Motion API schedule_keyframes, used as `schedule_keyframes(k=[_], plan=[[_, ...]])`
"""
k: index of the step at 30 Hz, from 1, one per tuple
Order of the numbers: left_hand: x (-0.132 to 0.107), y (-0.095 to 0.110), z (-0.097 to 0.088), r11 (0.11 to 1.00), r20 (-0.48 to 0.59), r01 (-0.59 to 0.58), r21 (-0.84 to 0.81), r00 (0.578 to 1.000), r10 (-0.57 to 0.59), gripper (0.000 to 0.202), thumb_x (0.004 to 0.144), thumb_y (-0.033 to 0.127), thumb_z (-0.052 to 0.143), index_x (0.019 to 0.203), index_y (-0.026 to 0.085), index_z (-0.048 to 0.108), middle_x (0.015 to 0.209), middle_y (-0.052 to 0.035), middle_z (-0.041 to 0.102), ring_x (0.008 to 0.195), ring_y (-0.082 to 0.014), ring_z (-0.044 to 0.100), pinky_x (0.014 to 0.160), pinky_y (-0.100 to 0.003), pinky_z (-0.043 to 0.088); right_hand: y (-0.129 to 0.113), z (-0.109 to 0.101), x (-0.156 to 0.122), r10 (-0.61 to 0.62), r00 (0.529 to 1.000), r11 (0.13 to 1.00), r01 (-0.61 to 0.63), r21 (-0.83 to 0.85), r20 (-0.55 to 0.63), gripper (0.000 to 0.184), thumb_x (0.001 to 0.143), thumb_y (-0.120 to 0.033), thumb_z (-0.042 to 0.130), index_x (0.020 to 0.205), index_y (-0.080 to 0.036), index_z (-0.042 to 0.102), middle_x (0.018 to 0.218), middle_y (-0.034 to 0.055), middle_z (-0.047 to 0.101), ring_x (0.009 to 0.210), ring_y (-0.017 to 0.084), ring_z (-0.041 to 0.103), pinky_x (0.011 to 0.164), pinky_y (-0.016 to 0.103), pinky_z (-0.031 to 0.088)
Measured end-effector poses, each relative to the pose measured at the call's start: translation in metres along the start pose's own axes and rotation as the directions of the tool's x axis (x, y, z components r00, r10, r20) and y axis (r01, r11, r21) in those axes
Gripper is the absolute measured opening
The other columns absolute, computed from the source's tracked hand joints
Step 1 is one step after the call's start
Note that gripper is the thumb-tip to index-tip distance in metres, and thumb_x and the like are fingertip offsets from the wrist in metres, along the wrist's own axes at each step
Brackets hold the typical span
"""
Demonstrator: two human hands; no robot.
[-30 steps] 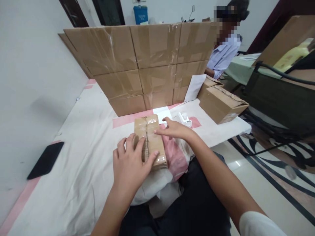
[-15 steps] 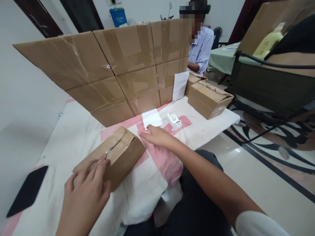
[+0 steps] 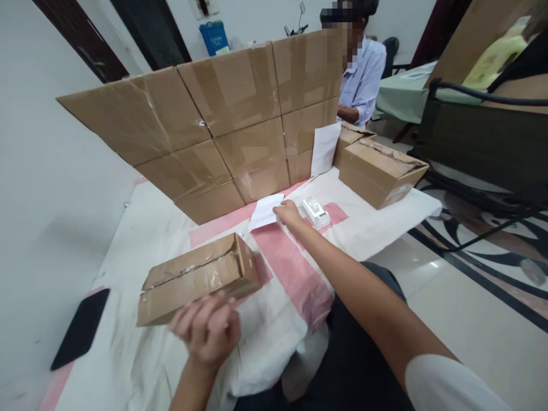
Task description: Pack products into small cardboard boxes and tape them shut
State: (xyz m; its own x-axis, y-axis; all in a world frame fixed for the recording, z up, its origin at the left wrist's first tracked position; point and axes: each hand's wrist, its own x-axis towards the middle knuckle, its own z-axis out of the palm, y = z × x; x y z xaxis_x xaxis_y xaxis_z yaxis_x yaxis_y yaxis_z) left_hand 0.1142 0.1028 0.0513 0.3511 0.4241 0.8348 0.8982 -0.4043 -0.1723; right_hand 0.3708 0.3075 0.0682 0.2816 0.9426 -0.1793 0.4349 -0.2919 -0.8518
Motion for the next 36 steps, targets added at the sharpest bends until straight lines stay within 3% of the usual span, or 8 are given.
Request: schedule_keyframes(k=[4, 7, 9, 14, 18, 27, 32, 36], plan=[[0.025, 0.068, 0.032, 0.908, -0.064, -0.198, -0.368, 0.98, 0.187, 0.041, 0.075, 0.012, 0.075, 0.108, 0.031, 0.059, 0.099, -0.0054, 0.069, 0.097, -0.0221, 0.062, 0.089, -0.038, 0.05, -0.003, -0.022, -0.018, -0.164, 0.979, 0.977, 0.178, 0.119, -0.118, 0.049, 0.079, -0.028, 0.052, 0.127, -0.021, 0.044, 0.084, -0.0015, 0.062, 0.077, 0.018, 0.063, 0.067, 0.027, 0.047], [0.053, 0.106, 0.072, 0.866, 0.067, 0.124, -0.485, 0.992, -0.104, 0.039, 0.082, 0.021, 0.069, 0.12, 0.023, 0.056, 0.133, -0.018, 0.059, 0.129, -0.0309, 0.054, 0.101, -0.048, 0.047, -0.002, -0.046, -0.043, -0.283, 0.939, 0.921, 0.323, 0.219, -0.196, 0.049, 0.072, -0.026, 0.054, 0.12, -0.023, 0.044, 0.065, -0.0089, 0.05, 0.062, 0.016, 0.055, 0.061, 0.027, 0.042], [0.067, 0.119, 0.103, 0.741, 0.192, 0.345, -0.577, 0.938, -0.288, 0.046, 0.085, 0.026, 0.067, 0.128, 0.016, 0.054, 0.15, -0.024, 0.046, 0.146, -0.0357, 0.037, 0.113, -0.056, 0.037, -0.002, -0.06, -0.061, -0.288, 0.946, 0.913, 0.319, 0.255, -0.153, 0.052, 0.069, -0.025, 0.056, 0.119, -0.023, 0.043, 0.06, -0.0111, 0.047, 0.058, 0.016, 0.052, 0.061, 0.027, 0.041], [0.064, 0.109, 0.159, -0.094, 0.669, 0.745, -0.661, 0.528, -0.523, 0.04, 0.096, 0.046, 0.055, 0.121, 0.016, 0.064, 0.126, -0.0156, 0.069, 0.124, -0.0283, 0.062, 0.11, -0.045, 0.045, 0.001, -0.08, -0.08, -0.305, 0.947, 0.913, 0.26, 0.313, 0.103, 0.047, 0.076, -0.031, 0.057, 0.121, -0.019, 0.048, 0.07, -0.0029, 0.064, 0.073, 0.019, 0.064, 0.072, 0.031, 0.048], [0.045, 0.095, 0.174, -0.276, 0.715, 0.753, -0.597, 0.344, -0.609, 0.053, 0.096, 0.06, 0.05, 0.115, 0.014, 0.066, 0.116, -0.0142, 0.074, 0.115, -0.0263, 0.068, 0.1, -0.038, 0.053, 0.015, -0.089, -0.071, -0.351, 0.932, 0.936, 0.352, 0.009, 0.09, 0.026, 0.079, -0.028, 0.059, 0.103, -0.018, 0.063, 0.083, 0.0027, 0.069, 0.08, 0.019, 0.065, 0.076, 0.033, 0.049], [0.053, 0.096, 0.171, -0.45, 0.731, 0.623, -0.641, 0.317, -0.604, 0.057, 0.088, 0.056, 0.067, 0.131, 0.019, 0.062, 0.127, -0.0114, 0.072, 0.119, -0.025, 0.068, 0.101, -0.034, 0.054, 0.031, -0.078, -0.06, -0.129, 0.948, 0.959, 0.194, -0.206, 0.291, 0.056, 0.079, -0.037, 0.075, 0.13, -0.019, 0.059, 0.119, 0.0136, 0.069, 0.095, 0.025, 0.069, 0.08, 0.035, 0.054], [0.053, 0.097, 0.167, -0.486, 0.754, 0.6, -0.635, 0.344, -0.56, 0.056, 0.092, 0.057, 0.062, 0.136, 0.022, 0.059, 0.134, -0.0112, 0.068, 0.126, -0.0253, 0.064, 0.108, -0.038, 0.049, 0.016, -0.052, -0.052, 0.042, 0.86, 0.971, -0.155, 0.183, 0.508, 0.084, 0.072, -0.048, 0.083, 0.143, -0.022, 0.046, 0.12, 0.0156, 0.069, 0.084, 0.027, 0.071, 0.061, 0.035, 0.056], [0.049, 0.098, 0.169, -0.399, 0.746, 0.69, -0.603, 0.311, -0.589, 0.052, 0.091, 0.059, 0.062, 0.13, 0.023, 0.061, 0.134, -0.0109, 0.067, 0.131, -0.0245, 0.059, 0.115, -0.037, 0.042, 0.015, -0.026, -0.032, 0.031, 0.968, 0.897, -0.137, 0.419, 0.249, 0.067, 0.08, -0.028, 0.07, 0.141, -0.019, 0.045, 0.125, 0.0146, 0.064, 0.078, 0.019, 0.068, 0.067, 0.034, 0.057]])
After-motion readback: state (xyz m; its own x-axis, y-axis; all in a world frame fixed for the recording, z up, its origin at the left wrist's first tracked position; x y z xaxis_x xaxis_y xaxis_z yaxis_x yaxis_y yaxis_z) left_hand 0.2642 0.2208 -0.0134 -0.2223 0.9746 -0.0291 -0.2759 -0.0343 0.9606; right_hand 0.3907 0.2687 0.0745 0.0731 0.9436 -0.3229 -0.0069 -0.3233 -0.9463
